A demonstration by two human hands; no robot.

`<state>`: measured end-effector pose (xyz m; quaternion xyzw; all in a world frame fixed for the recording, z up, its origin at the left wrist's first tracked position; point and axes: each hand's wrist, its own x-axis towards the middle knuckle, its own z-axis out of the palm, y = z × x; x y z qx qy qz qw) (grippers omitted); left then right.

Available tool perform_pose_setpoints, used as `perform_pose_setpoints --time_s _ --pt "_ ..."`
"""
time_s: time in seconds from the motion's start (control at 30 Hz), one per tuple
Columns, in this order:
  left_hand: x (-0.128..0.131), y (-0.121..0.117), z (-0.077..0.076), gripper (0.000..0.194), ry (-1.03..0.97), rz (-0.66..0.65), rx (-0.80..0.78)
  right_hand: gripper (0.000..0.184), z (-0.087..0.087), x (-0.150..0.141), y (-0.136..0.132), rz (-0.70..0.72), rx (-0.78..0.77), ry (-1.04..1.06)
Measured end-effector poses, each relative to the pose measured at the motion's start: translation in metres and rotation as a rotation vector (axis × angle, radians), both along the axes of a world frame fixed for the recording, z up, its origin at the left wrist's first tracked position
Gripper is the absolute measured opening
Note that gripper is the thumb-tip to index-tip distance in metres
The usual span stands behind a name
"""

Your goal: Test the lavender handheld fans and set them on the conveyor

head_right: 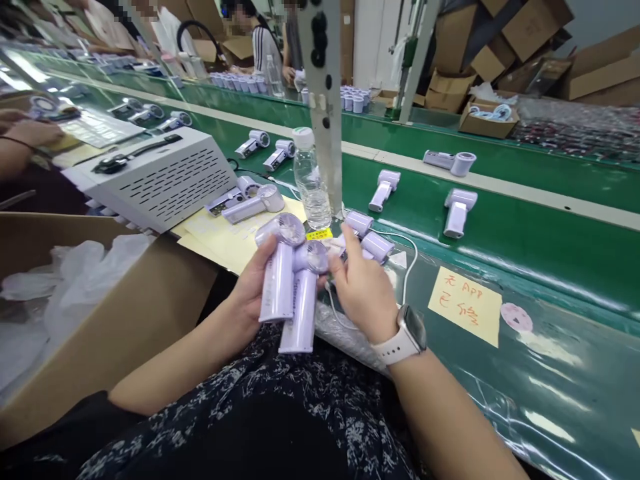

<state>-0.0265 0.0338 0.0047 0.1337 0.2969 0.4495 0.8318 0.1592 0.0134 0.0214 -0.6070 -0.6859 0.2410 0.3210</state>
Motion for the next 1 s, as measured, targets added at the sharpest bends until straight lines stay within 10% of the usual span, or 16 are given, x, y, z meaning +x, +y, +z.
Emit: perform_pose_setpoints --time_s 0.23,0.6,1.0 --pt "-0.05 0.003 0.028 0.031 0.112 0.526 0.086 0.027 -0.019 -0.055 0.06 0.128 0.162 -0.564" --pt "-0.052 0.009 0.017 0.034 0.06 0.651 0.117 0.019 0.018 -0.041 -0.011 0.33 0.228 -0.069" --pt "-0.007 0.003 0.033 0.037 0.099 0.63 0.271 0.056 -0.023 -0.047 -0.028 0.048 0.247 -0.119"
